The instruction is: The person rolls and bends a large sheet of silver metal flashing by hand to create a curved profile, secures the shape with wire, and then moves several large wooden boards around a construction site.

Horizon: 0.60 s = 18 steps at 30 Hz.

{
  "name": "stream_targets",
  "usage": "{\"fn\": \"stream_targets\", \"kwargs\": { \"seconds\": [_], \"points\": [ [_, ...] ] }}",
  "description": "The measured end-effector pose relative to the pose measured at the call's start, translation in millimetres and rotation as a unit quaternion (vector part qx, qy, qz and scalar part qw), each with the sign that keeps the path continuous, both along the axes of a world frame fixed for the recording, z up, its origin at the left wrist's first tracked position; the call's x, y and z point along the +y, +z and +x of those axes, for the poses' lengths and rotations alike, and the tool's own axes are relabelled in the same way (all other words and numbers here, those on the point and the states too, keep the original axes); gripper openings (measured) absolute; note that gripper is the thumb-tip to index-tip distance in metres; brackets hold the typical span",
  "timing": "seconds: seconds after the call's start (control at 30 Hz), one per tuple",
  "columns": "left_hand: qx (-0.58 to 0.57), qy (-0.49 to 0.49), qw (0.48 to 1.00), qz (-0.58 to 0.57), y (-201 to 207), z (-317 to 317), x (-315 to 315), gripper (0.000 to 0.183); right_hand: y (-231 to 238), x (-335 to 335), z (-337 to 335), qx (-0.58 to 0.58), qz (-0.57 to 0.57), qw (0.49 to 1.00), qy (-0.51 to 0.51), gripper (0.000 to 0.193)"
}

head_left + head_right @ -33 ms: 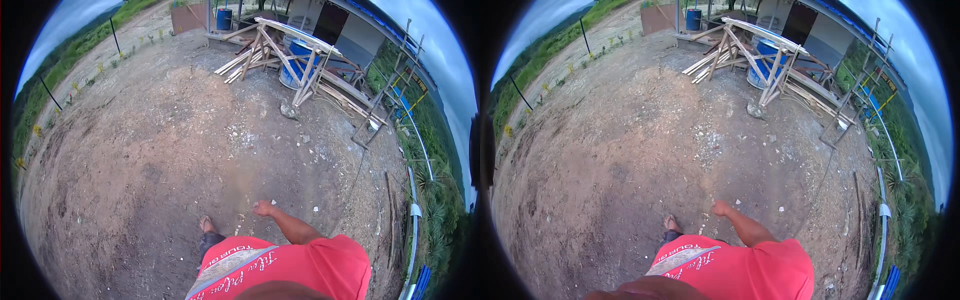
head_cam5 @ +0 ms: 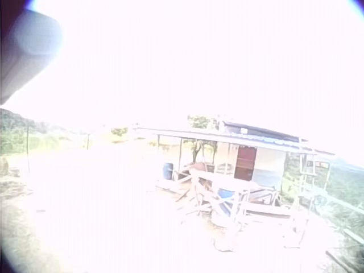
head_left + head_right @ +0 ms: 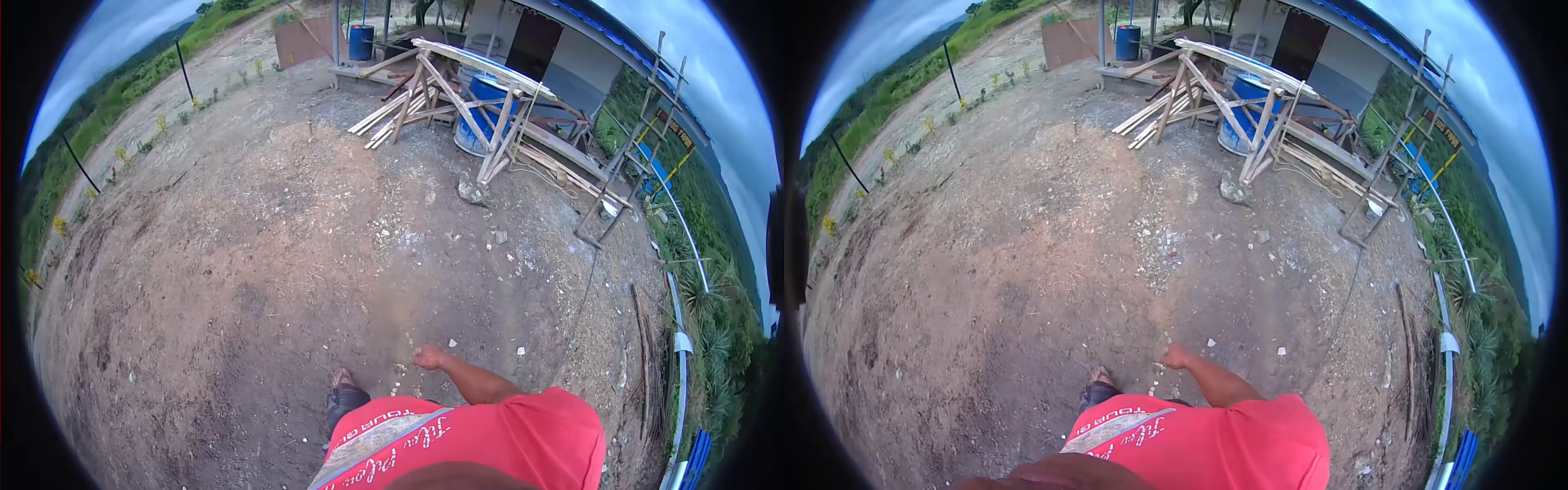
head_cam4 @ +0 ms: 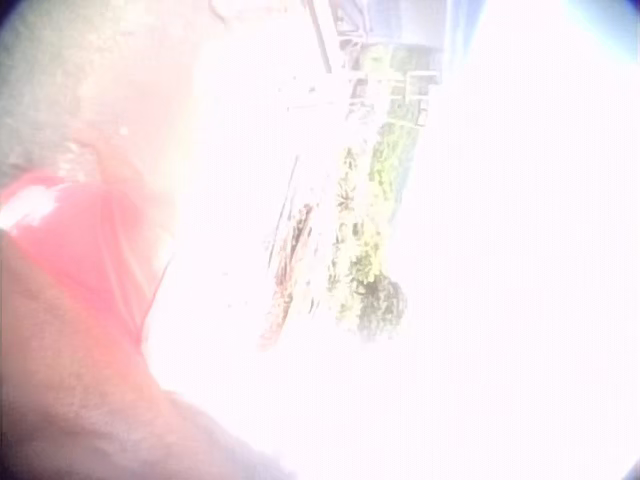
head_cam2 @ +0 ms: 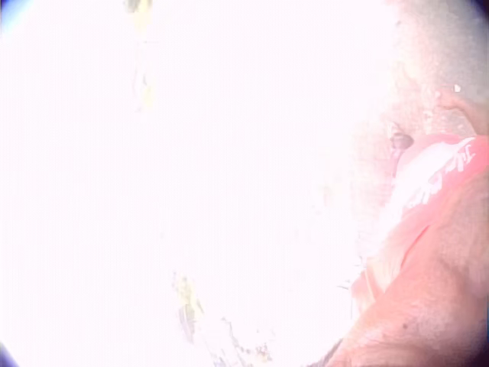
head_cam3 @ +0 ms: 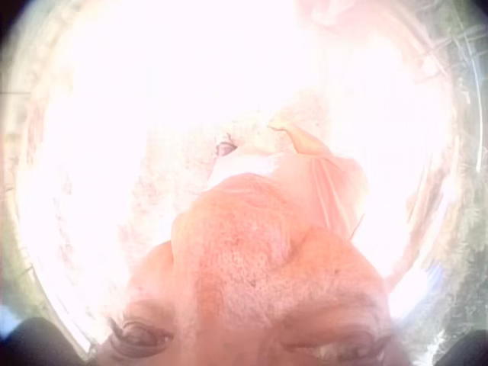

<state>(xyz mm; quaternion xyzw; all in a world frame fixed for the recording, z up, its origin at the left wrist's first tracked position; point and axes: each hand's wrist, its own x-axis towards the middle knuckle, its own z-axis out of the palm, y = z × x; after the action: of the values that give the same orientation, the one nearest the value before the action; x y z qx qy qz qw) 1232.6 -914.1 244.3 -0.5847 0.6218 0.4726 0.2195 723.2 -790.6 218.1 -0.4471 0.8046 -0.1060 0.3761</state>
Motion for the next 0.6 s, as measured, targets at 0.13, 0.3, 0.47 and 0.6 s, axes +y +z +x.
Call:
{"fn": "stream_targets", "kwargs": {
  "seconds": [0.13,0.3,0.47,0.6],
  "points": [
    [-0.012,-0.059,0.997,-0.039,24,-36,-182,0.039,-16,-90,-4,-0.069,0.139,0.983,0.097,0.044],
    [0.066,-0.125,0.964,-0.226,89,-131,-429,0.04,-26,-128,-74,-0.167,0.115,0.947,-0.248,0.034],
    [0.197,-0.062,0.951,-0.231,65,-271,-596,0.048,-128,-151,-174,-0.088,0.247,0.923,-0.282,0.025],
    [0.214,-0.041,0.968,-0.122,-30,-357,-649,0.037,-184,-229,-220,0.048,0.289,0.956,-0.021,0.036]
  ]
}}
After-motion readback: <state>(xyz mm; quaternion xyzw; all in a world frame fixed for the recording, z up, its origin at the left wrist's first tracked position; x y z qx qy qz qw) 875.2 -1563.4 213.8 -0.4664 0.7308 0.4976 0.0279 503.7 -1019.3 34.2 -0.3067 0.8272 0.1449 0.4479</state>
